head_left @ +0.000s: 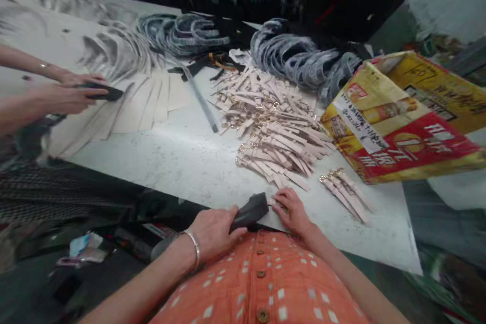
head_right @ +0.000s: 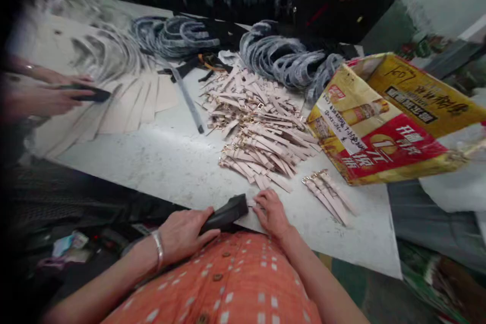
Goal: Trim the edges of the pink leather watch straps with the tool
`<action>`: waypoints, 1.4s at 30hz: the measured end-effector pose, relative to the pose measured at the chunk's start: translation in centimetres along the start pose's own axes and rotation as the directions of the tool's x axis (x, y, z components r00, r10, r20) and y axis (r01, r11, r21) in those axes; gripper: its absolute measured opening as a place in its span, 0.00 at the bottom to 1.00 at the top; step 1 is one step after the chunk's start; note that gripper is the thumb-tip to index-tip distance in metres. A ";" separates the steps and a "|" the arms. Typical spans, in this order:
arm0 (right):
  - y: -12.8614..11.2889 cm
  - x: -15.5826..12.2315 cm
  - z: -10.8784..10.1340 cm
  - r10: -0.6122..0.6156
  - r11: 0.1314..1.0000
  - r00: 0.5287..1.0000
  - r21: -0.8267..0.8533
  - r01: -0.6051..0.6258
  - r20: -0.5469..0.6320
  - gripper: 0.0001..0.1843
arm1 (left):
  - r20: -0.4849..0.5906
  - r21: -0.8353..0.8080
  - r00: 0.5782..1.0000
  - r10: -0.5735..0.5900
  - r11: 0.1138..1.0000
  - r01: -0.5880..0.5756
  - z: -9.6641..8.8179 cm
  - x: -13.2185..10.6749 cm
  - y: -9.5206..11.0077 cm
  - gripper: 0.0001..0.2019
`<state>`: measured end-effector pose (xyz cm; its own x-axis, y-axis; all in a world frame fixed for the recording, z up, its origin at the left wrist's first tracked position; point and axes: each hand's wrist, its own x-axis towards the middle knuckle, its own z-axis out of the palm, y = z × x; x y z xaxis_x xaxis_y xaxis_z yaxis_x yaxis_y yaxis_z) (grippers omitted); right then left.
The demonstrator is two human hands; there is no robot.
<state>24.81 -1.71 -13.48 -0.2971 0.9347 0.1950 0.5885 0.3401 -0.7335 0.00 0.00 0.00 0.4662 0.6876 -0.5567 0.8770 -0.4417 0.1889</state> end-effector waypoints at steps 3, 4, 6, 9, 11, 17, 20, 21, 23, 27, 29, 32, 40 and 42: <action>0.0 -0.1 -0.3 -0.001 0.999 1.000 0.051 0.001 -0.006 0.13 | 0.011 0.015 1.000 0.014 1.000 -0.014 -0.2 1.2 1.6 0.22; 0.0 -0.1 -0.5 -0.003 0.998 1.000 0.065 0.003 -0.004 0.13 | 0.014 0.021 1.000 0.018 1.000 -0.018 -0.3 1.5 1.9 0.22; 0.1 -0.2 -0.7 -0.008 0.996 1.000 0.091 0.008 0.006 0.13 | 0.021 0.034 0.999 0.027 0.999 -0.028 -0.4 1.9 2.1 0.22; 0.2 -0.1 -1.0 -0.015 0.995 1.000 0.099 0.013 0.018 0.13 | 0.024 0.049 1.000 0.016 0.999 -0.017 -0.7 1.9 1.3 0.23; 0.2 -0.1 -1.1 -0.020 0.995 0.999 0.095 0.018 0.025 0.13 | 0.017 0.061 1.000 -0.004 0.998 0.003 -0.9 1.5 0.4 0.24; -0.1 0.0 -1.1 -0.045 0.994 0.999 0.098 0.042 0.027 0.14 | 0.022 0.053 1.000 -0.013 0.999 0.012 -0.9 0.7 0.5 0.23; 0.0 0.0 -1.1 -0.057 0.993 0.997 0.106 0.053 0.043 0.15 | 0.004 0.007 1.000 -0.007 1.000 0.007 -0.6 1.2 1.9 0.22; 0.1 0.0 -1.1 -0.064 0.993 0.997 0.107 0.059 0.049 0.15 | -0.008 -0.002 1.000 -0.008 1.000 0.008 -0.5 1.4 2.2 0.22; 0.3 -0.1 -1.0 -0.074 0.992 0.995 0.103 0.067 0.061 0.16 | -0.018 -0.015 1.000 -0.018 1.000 0.018 -0.5 1.7 2.5 0.22; 0.7 -0.4 -0.7 -0.069 0.995 0.995 0.083 0.063 0.069 0.16 | -0.005 -0.037 0.999 -0.045 0.998 0.045 -1.1 1.0 1.9 0.22; 0.9 -0.5 -0.5 -0.070 0.995 0.995 0.074 0.065 0.068 0.16 | 0.002 -0.030 0.998 -0.059 0.998 0.059 -1.4 0.5 1.4 0.22; 1.1 -0.6 -0.4 -0.060 0.996 0.996 0.063 0.056 0.069 0.15 | 0.000 -0.027 0.998 -0.067 0.997 0.067 -1.5 0.4 1.3 0.23; 0.9 -0.5 -0.4 -0.066 0.997 0.997 0.051 0.063 0.051 0.14 | -0.022 -0.094 0.997 -0.069 0.993 0.067 -2.0 1.1 2.4 0.22; 1.2 -0.6 -0.1 -0.104 0.994 0.995 0.024 0.104 0.002 0.14 | -0.023 -0.115 0.995 -0.093 0.989 0.090 -2.3 0.6 1.7 0.22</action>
<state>25.82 -1.83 -14.40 -0.3579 0.8942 0.2690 0.5359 0.4326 -0.7250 2.06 0.96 1.87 0.3853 0.7385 -0.5533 0.9228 -0.3093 0.2298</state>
